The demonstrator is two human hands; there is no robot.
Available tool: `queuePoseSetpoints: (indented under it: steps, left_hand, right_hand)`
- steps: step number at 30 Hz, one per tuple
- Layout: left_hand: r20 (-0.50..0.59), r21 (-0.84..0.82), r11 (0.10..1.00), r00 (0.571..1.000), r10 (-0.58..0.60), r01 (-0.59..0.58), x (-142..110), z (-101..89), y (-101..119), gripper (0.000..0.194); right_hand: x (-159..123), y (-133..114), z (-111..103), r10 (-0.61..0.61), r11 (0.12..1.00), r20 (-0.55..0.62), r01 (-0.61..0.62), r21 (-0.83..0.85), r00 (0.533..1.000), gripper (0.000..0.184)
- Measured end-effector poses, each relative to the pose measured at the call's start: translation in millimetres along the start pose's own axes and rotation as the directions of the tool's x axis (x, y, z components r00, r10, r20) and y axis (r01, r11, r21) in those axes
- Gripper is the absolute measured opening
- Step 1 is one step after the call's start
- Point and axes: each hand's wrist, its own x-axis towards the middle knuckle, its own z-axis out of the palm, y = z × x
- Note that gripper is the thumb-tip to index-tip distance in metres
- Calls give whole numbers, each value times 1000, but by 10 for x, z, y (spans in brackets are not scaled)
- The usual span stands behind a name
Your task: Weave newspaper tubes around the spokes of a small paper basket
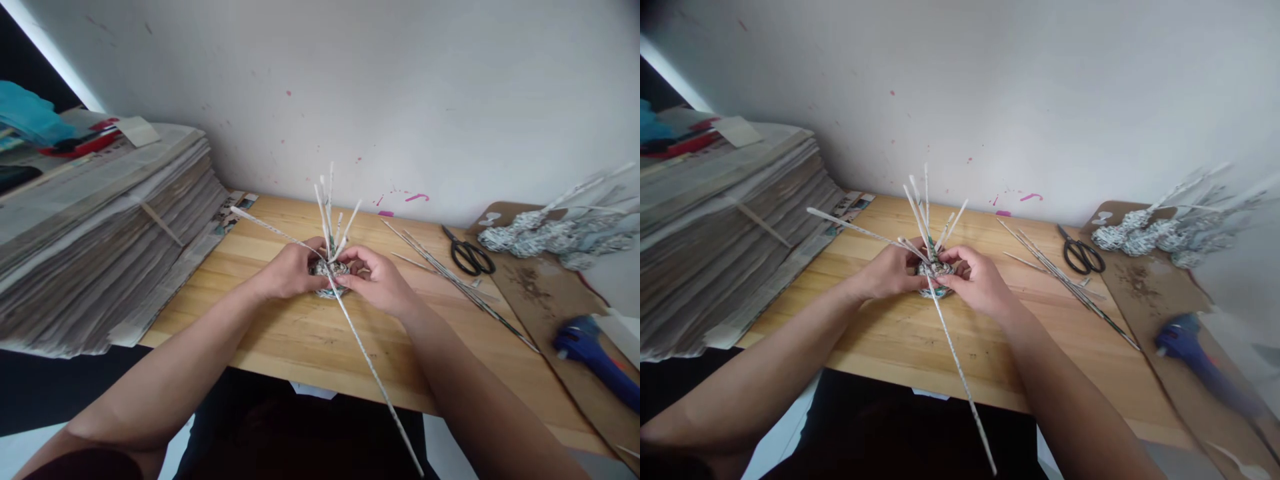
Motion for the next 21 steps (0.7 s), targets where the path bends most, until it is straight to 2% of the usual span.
queuePoseSetpoints:
  steps: [5, 8, 12, 15, 17, 18, 21]
  left_hand:
    - [32, 12, 1000, 999, -21, 21, 6, -4, -7, 46]
    - [-21, 78, 996, 999, -34, 35, 6, 17, 6, 51]
    - [-71, 129, 992, 997, 17, -7, 22, 18, 18, 63]
    - [56, 92, 989, 992, 110, -115, 37, -63, 24, 65]
    - [188, 106, 969, 962, 199, -221, 36, -136, 20, 54]
    - [220, 106, 964, 951, 217, -244, 32, -167, 13, 49]
    - [266, -9, 981, 945, 188, -193, 14, -200, -20, 43]
  right_hand:
    - [-12, -16, -44, -10, 999, -19, 9, -52, 1000, 32]
    - [-31, -41, -70, -54, 991, -54, 47, -124, 997, 30]
    - [-50, -64, -96, -130, 969, -75, 111, -219, 989, 20]
    - [-49, -57, -109, -114, 969, -55, 98, -225, 992, 17]
    - [-43, -50, -115, -77, 976, -37, 67, -209, 996, 19]
    - [-40, -49, -116, -66, 978, -32, 59, -202, 997, 19]
    - [-37, -56, -118, -46, 979, -22, 41, -198, 999, 21]
